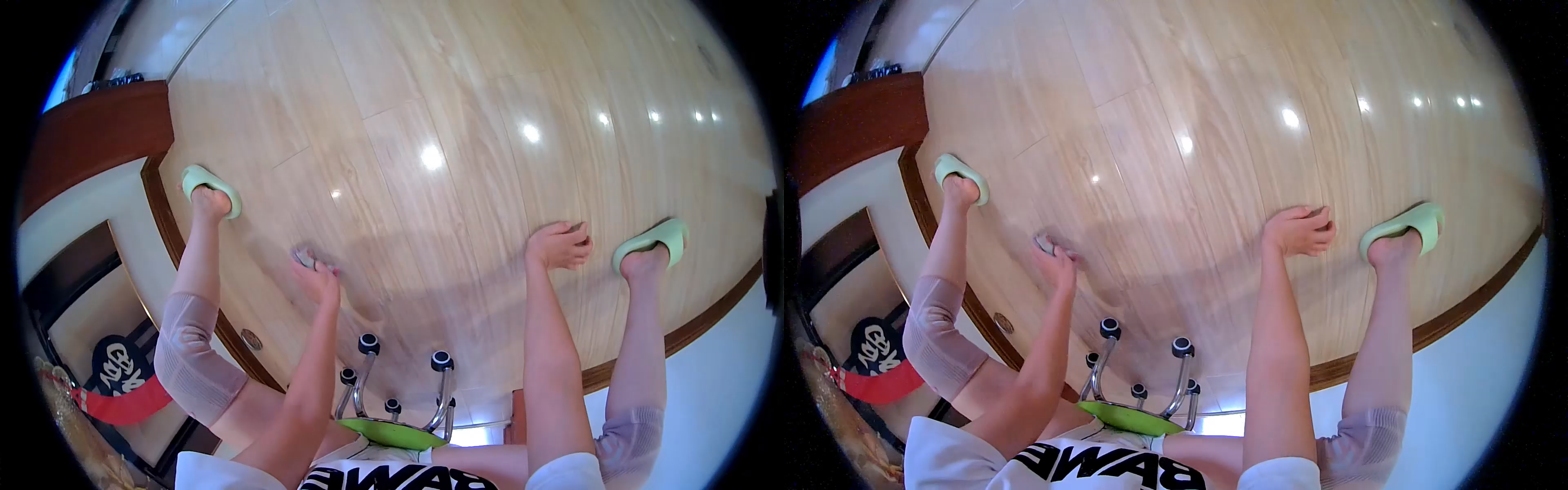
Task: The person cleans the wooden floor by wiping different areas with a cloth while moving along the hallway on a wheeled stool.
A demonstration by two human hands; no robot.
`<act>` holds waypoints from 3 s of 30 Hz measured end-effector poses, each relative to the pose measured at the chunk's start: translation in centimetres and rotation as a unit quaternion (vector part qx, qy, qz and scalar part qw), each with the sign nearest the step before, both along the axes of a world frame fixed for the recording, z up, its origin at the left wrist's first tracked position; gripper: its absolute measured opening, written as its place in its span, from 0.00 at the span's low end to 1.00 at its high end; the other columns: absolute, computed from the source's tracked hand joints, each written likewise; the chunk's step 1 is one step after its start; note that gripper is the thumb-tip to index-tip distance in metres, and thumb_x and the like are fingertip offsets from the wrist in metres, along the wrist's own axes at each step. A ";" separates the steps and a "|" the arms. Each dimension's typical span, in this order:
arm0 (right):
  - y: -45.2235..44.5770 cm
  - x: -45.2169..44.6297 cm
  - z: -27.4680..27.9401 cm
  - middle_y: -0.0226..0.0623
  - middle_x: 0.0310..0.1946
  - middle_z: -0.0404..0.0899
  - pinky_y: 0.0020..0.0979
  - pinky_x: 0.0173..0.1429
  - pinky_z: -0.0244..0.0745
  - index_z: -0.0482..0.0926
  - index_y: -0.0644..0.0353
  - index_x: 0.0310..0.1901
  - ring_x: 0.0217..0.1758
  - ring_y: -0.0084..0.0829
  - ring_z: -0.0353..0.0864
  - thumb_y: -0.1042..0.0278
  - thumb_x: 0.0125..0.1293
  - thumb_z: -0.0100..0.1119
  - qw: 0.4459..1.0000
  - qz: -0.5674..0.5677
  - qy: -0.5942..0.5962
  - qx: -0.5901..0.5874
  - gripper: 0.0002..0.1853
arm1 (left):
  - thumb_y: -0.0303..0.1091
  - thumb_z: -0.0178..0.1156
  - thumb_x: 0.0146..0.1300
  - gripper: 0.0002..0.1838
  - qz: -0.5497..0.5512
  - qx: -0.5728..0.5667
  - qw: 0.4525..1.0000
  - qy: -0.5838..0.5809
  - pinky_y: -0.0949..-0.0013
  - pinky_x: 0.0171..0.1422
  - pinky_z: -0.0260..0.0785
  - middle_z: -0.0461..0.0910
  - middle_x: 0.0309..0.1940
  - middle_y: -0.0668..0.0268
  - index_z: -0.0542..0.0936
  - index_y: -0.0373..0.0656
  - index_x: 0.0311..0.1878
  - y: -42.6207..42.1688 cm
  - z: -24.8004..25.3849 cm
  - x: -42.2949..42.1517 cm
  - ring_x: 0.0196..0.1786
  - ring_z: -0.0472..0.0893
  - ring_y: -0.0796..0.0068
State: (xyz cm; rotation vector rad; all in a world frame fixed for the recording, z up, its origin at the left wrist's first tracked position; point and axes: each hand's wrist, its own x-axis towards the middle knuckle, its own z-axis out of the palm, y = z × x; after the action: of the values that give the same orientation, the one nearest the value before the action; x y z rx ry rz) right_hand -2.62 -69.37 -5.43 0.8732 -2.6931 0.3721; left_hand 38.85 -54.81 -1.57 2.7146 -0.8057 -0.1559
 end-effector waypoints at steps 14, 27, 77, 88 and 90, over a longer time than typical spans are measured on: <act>0.3 4.0 0.6 0.49 0.63 0.63 0.57 0.64 0.57 0.71 0.51 0.62 0.66 0.51 0.62 0.59 0.68 0.51 0.999 0.019 0.022 -0.026 0.21 | 0.28 0.59 0.61 0.25 -0.217 -0.208 0.937 0.181 0.50 0.61 0.70 0.78 0.51 0.52 0.74 0.38 0.63 -26.9 7.2 -18.0 0.55 0.79 0.53; 2.1 0.9 -0.9 0.48 0.62 0.65 0.58 0.64 0.58 0.70 0.52 0.63 0.66 0.50 0.63 0.56 0.71 0.48 0.997 0.028 0.064 0.020 0.21 | 0.34 0.58 0.63 0.22 -0.077 -0.113 0.990 -0.044 0.51 0.59 0.71 0.78 0.53 0.52 0.78 0.45 0.61 -29.8 -2.1 1.5 0.56 0.78 0.49; 2.3 0.9 0.2 0.49 0.60 0.67 0.58 0.60 0.60 0.72 0.54 0.61 0.61 0.52 0.66 0.53 0.70 0.45 0.996 0.039 0.072 0.036 0.22 | 0.28 0.64 0.58 0.27 -0.300 -0.183 0.931 0.096 0.54 0.55 0.74 0.79 0.50 0.51 0.80 0.47 0.63 -27.7 -0.3 -16.5 0.52 0.79 0.51; 0.9 2.5 0.1 0.54 0.64 0.60 0.58 0.63 0.58 0.67 0.56 0.63 0.67 0.55 0.61 0.62 0.66 0.54 0.998 -0.009 -0.027 0.051 0.24 | 0.28 0.57 0.68 0.22 0.024 -0.260 0.926 0.272 0.70 0.22 0.76 0.78 0.43 0.62 0.75 0.39 0.65 -12.8 1.5 -10.3 0.32 0.81 0.73; 1.0 2.7 0.0 0.55 0.65 0.58 0.58 0.64 0.57 0.66 0.56 0.63 0.68 0.55 0.60 0.64 0.65 0.55 0.997 -0.008 -0.051 0.048 0.25 | 0.33 0.58 0.70 0.23 0.074 -0.201 0.966 0.142 0.64 0.24 0.77 0.79 0.40 0.57 0.73 0.37 0.65 -4.2 -0.5 -6.2 0.31 0.83 0.65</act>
State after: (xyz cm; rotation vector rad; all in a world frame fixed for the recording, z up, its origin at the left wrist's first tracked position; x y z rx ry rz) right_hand 0.06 -68.33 -5.41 0.8799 -2.8317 0.2933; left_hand 32.66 -59.00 -2.07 2.2883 -0.4864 -0.3052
